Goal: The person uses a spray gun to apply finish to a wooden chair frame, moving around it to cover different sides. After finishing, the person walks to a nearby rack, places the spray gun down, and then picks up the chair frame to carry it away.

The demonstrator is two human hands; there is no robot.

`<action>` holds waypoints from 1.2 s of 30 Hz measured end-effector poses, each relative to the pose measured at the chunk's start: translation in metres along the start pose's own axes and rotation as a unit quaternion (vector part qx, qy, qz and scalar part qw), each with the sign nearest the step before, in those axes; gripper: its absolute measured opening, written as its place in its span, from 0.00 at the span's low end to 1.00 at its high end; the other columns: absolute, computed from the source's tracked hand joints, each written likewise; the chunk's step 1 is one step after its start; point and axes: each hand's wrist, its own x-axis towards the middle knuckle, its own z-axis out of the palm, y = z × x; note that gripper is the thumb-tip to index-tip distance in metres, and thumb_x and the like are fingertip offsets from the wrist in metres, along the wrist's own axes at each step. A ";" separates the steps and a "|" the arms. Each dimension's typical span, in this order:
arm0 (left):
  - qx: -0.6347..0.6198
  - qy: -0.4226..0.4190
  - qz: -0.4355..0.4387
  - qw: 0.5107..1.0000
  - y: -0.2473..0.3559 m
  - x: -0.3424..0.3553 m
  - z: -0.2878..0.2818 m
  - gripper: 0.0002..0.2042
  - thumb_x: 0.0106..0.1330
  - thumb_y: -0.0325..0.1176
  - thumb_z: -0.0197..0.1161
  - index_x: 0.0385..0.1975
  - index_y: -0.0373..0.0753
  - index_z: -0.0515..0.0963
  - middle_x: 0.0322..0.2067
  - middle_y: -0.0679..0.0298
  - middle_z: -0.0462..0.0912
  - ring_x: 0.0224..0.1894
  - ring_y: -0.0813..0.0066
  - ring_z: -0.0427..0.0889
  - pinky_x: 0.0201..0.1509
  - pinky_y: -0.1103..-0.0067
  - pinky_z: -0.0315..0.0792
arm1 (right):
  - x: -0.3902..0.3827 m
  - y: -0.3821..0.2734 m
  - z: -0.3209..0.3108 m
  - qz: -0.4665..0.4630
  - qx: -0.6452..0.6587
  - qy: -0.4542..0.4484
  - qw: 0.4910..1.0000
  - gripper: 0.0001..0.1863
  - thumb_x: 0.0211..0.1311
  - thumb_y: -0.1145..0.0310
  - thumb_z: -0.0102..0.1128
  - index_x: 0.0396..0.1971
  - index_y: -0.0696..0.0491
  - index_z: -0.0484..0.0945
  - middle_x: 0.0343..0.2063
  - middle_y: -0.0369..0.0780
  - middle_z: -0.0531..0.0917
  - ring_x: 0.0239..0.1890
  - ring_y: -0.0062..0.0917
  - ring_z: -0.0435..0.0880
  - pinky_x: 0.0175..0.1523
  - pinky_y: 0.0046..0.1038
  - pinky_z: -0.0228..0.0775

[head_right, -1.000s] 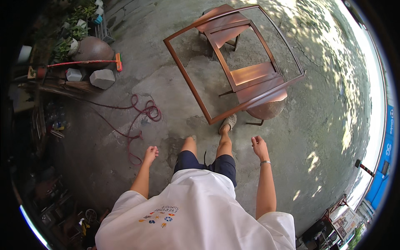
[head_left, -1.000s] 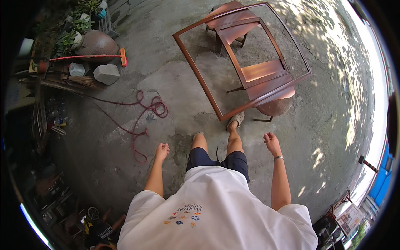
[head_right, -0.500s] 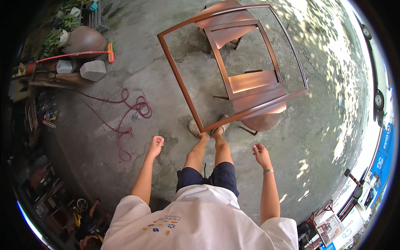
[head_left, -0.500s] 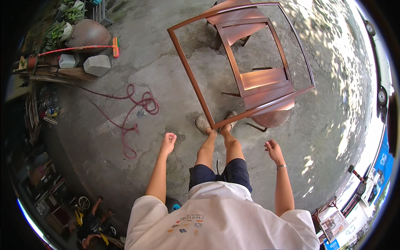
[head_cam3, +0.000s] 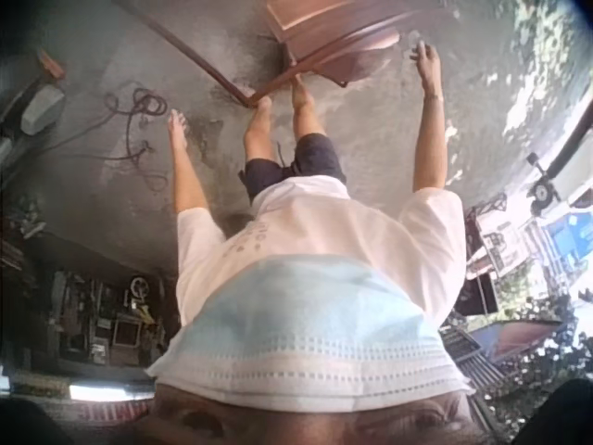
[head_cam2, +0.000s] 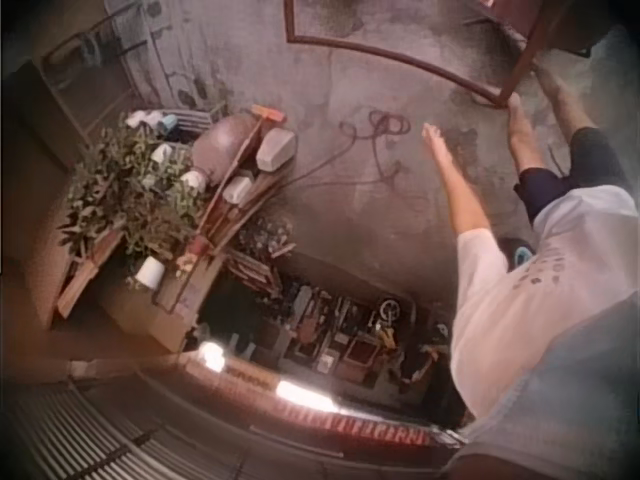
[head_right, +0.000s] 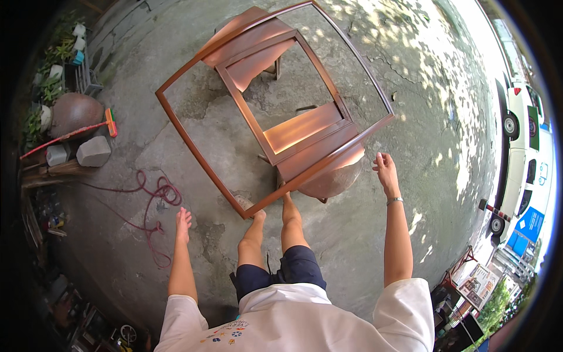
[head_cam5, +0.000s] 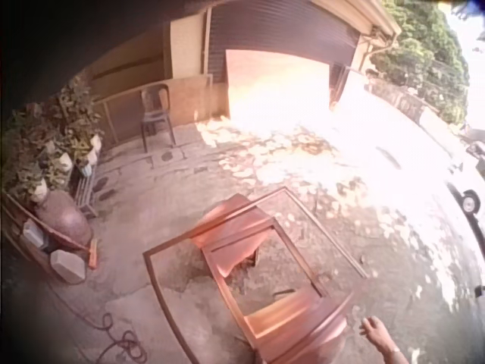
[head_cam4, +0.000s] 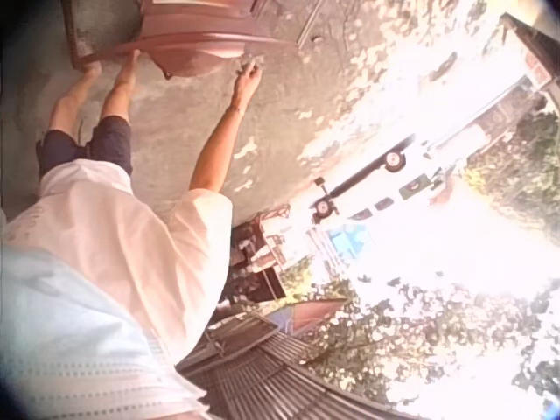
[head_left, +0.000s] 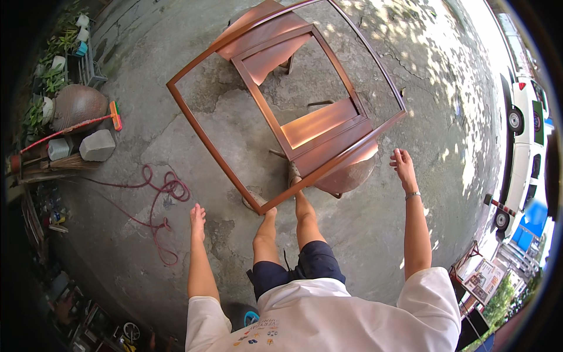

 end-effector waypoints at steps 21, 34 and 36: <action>-0.299 -0.014 0.002 0.954 0.107 0.129 0.117 0.49 0.67 0.75 0.31 0.71 0.32 0.55 0.71 0.49 0.58 0.74 0.50 0.52 0.77 0.60 0.43 | 0.466 -0.073 -0.033 -0.006 -0.001 -0.005 1.000 0.54 0.61 0.20 0.33 0.65 0.57 0.69 0.61 0.53 0.74 0.64 0.44 0.72 0.68 0.48 0.57; -0.366 0.001 -0.009 0.930 0.129 0.132 0.124 0.50 0.65 0.77 0.35 0.71 0.34 0.56 0.62 0.54 0.68 0.63 0.59 0.65 0.71 0.65 0.53 | 0.545 -0.106 0.013 0.018 0.082 -0.184 0.979 0.50 0.61 0.20 0.32 0.60 0.51 0.74 0.43 0.35 0.82 0.48 0.24 0.77 0.57 0.30 0.60; -0.317 -0.002 0.010 0.948 0.151 0.132 0.141 0.50 0.64 0.78 0.33 0.71 0.35 0.57 0.56 0.56 0.71 0.55 0.63 0.68 0.64 0.68 0.58 | 0.547 -0.102 0.006 0.011 0.098 -0.172 0.980 0.49 0.62 0.21 0.34 0.60 0.50 0.74 0.34 0.32 0.81 0.38 0.21 0.78 0.50 0.27 0.62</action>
